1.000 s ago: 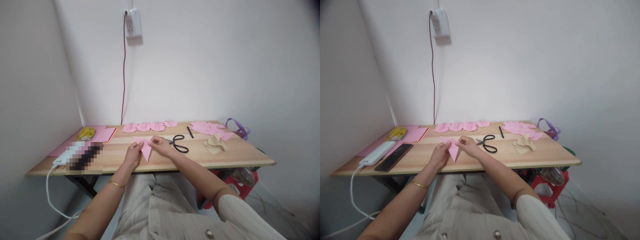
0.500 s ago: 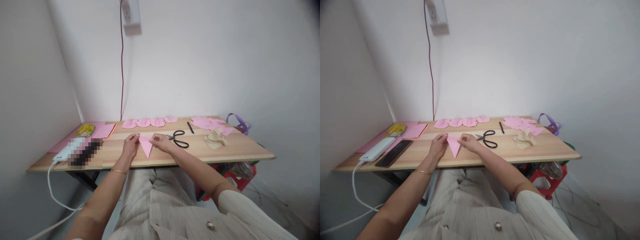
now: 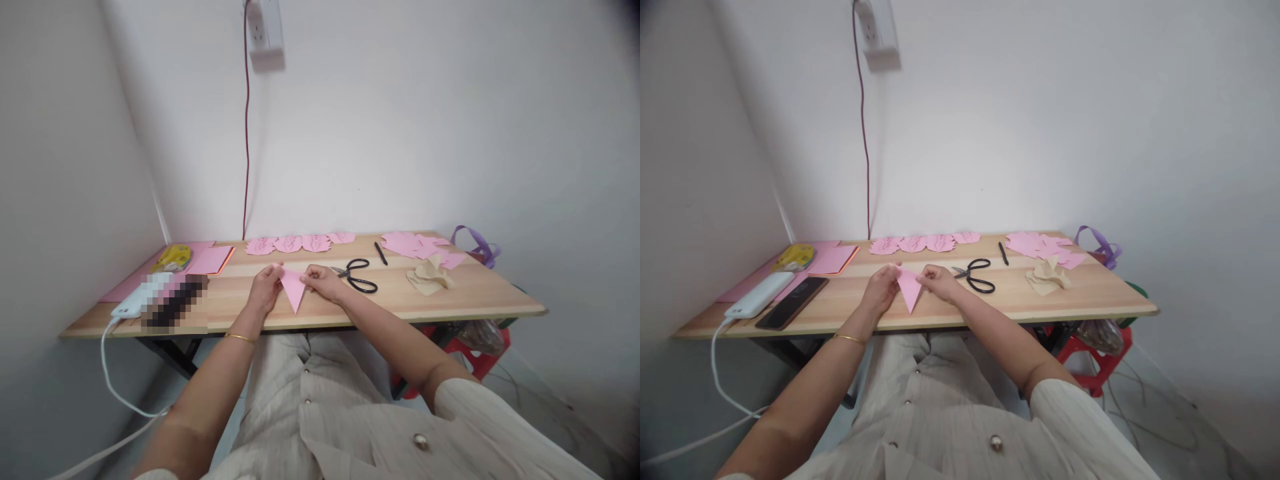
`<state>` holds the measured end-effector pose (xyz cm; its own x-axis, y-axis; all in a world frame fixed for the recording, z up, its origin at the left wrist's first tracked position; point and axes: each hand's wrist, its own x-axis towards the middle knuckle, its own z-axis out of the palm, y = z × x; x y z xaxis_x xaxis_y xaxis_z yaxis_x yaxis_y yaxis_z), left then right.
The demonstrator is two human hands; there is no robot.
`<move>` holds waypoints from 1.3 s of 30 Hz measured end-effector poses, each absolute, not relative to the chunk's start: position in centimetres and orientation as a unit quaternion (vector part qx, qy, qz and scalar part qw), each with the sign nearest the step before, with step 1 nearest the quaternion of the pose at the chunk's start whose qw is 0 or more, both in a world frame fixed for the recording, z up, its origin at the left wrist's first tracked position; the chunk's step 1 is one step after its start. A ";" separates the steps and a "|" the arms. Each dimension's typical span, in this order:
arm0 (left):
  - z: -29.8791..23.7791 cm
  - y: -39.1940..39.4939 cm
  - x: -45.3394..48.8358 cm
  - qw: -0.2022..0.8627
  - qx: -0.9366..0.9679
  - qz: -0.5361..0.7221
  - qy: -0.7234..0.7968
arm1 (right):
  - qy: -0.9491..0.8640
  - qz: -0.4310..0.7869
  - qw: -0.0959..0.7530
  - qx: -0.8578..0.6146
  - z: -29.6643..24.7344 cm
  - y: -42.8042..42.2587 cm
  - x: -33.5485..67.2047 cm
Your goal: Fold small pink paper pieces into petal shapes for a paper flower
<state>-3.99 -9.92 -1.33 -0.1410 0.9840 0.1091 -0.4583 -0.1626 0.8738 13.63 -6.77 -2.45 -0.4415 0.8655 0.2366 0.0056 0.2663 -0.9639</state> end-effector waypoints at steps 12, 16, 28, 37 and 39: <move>-2.0 -9.5 -3.8 0.475 0.385 0.694 0.379 | -0.698 0.508 0.405 -0.301 -1.5 -7.7 13.1; -1.7 -9.5 -3.7 0.476 0.364 0.711 0.366 | -0.694 0.516 0.408 -0.294 -1.1 -8.0 13.0; -1.4 -10.1 -3.6 0.570 0.391 0.637 0.341 | -0.666 0.517 0.439 -0.311 -1.5 -7.6 13.6; -1.4 -10.2 -3.6 0.552 0.367 0.659 0.356 | -0.714 0.453 0.425 -0.324 -1.4 -7.7 13.6; -1.4 -10.2 -3.6 0.543 0.359 0.671 0.354 | -0.716 0.449 0.423 -0.327 -1.5 -7.6 13.6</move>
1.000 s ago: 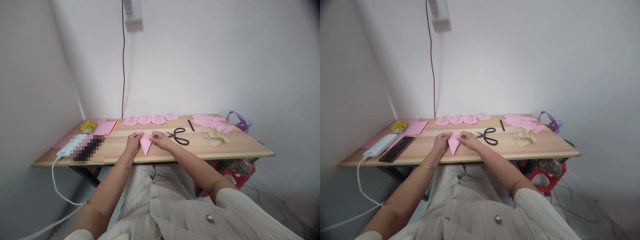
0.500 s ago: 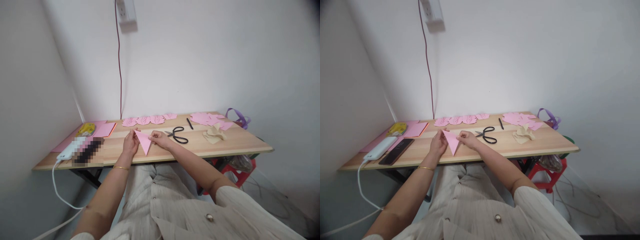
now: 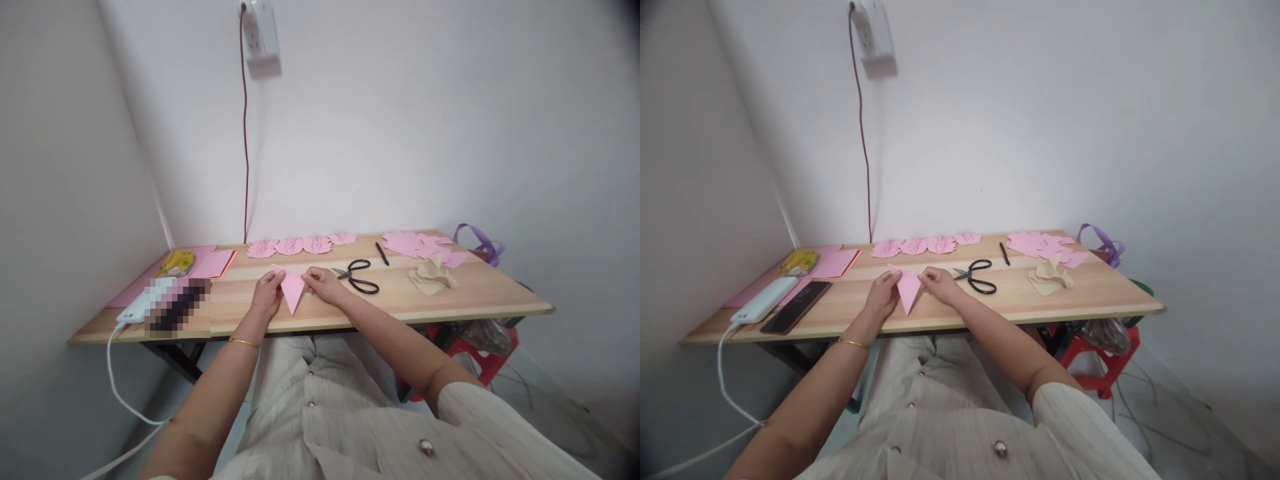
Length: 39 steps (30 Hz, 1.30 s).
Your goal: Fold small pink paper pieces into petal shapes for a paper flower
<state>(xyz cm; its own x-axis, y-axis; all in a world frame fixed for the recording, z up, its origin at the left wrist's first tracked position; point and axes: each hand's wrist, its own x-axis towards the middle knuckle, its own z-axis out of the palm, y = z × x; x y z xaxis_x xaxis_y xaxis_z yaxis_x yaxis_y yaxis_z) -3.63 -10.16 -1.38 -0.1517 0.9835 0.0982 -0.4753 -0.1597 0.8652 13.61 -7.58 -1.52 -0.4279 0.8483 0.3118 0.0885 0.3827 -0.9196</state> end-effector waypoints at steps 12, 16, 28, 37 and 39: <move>-1.5 -10.3 -3.9 0.545 0.319 0.688 0.356 | -0.707 0.425 0.429 -0.368 -1.1 -8.0 14.0; -1.5 -10.3 -4.1 0.556 0.332 0.674 0.355 | -0.700 0.412 0.430 -0.395 -1.1 -8.1 14.2; -1.3 -10.2 -4.2 0.562 0.338 0.671 0.345 | -0.670 0.457 0.467 -0.353 -1.4 -7.7 14.1; -1.4 -10.2 -4.4 0.573 0.344 0.660 0.343 | -0.646 0.480 0.475 -0.356 -1.5 -7.5 13.6; -1.3 -10.2 -4.3 0.572 0.354 0.656 0.342 | -0.648 0.482 0.475 -0.349 -1.5 -7.5 13.5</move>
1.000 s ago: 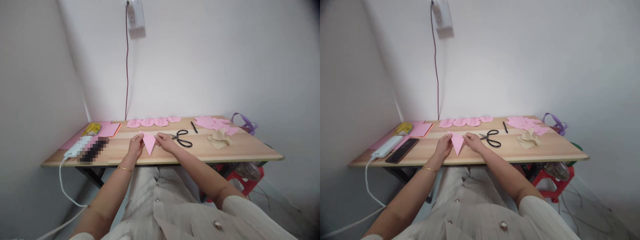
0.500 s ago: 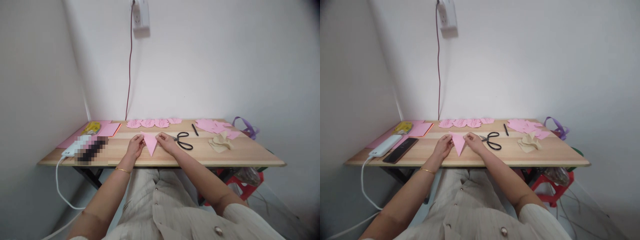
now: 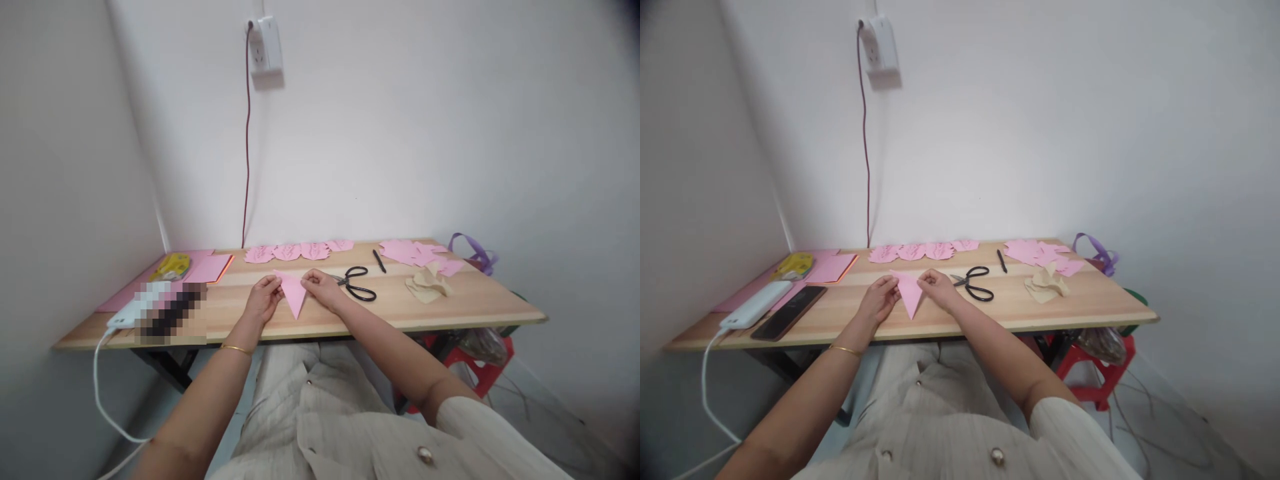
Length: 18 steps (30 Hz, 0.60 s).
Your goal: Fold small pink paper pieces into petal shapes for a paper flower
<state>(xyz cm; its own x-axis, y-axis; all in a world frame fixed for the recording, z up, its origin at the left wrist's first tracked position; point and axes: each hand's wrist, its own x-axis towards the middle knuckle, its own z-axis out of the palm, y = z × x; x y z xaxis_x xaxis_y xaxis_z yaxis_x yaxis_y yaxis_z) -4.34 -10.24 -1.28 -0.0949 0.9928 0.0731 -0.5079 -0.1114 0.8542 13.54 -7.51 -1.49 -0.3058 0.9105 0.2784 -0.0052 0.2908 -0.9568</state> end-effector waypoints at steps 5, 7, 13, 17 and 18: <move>-1.1 -10.3 -4.3 0.568 0.368 0.652 0.342 | -0.653 0.480 0.479 -0.336 -1.5 -7.5 13.7; -1.2 -10.2 -4.2 0.564 0.374 0.652 0.343 | -0.659 0.480 0.478 -0.327 -1.3 -7.6 13.7; -1.3 -10.3 -3.8 0.560 0.405 0.636 0.343 | -0.679 0.485 0.448 -0.323 -1.0 -8.0 13.5; -1.2 -10.4 -3.4 0.549 0.423 0.634 0.343 | -0.686 0.480 0.444 -0.319 -1.1 -8.1 13.6; -1.2 -10.4 -3.3 0.543 0.424 0.638 0.344 | -0.689 0.475 0.445 -0.320 -1.1 -8.1 13.6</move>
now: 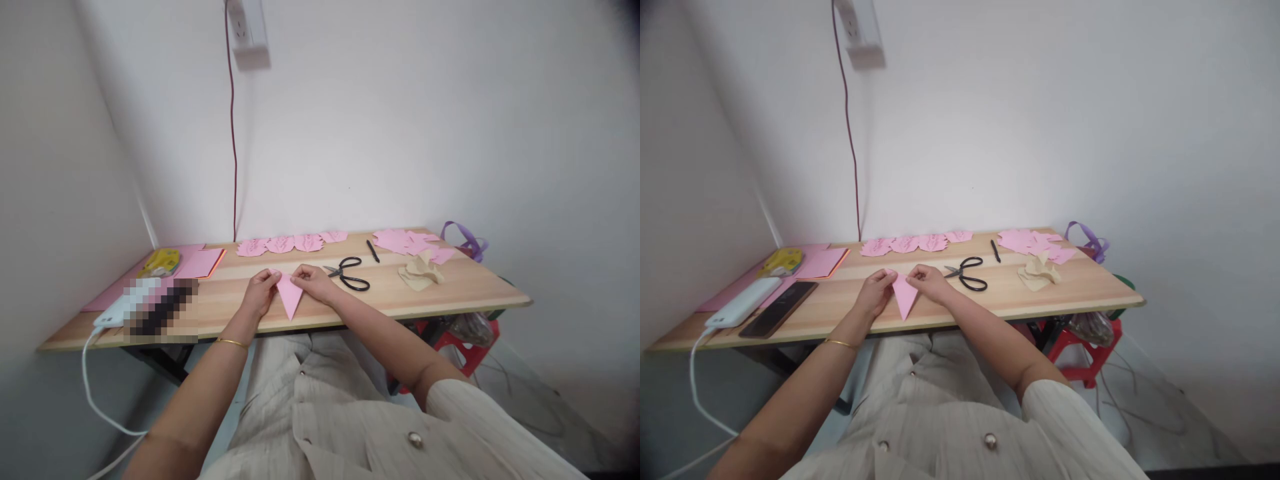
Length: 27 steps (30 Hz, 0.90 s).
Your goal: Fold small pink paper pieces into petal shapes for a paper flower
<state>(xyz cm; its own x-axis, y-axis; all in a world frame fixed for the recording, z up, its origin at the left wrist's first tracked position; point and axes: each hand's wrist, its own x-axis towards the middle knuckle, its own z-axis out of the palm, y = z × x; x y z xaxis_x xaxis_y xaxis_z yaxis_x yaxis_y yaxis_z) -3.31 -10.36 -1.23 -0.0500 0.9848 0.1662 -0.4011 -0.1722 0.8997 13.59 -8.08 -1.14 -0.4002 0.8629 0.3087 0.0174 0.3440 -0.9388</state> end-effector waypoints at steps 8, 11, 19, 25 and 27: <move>-1.9 -10.1 -3.4 0.535 0.480 0.595 0.359 | -0.707 0.466 0.437 -0.304 -1.6 -7.5 13.3; -2.1 -10.0 -3.4 0.523 0.503 0.575 0.378 | -0.704 0.460 0.441 -0.314 -1.8 -7.3 13.1; -1.4 -9.8 -3.6 0.526 0.404 0.657 0.360 | -0.678 0.461 0.452 -0.351 -1.0 -7.6 14.0; -1.6 -9.6 -4.0 0.548 0.379 0.661 0.346 | -0.639 0.479 0.486 -0.353 -0.7 -7.7 14.2; -1.6 -9.6 -4.1 0.555 0.372 0.661 0.342 | -0.637 0.482 0.492 -0.347 -0.8 -7.6 14.2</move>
<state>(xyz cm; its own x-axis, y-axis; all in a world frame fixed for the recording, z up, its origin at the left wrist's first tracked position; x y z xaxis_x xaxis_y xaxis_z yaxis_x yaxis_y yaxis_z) -4.10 -9.56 -1.59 -0.1083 0.9878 0.1118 -0.4791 -0.1504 0.8648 14.23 -7.63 -0.79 -0.2757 0.9161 0.2912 -0.0322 0.2940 -0.9553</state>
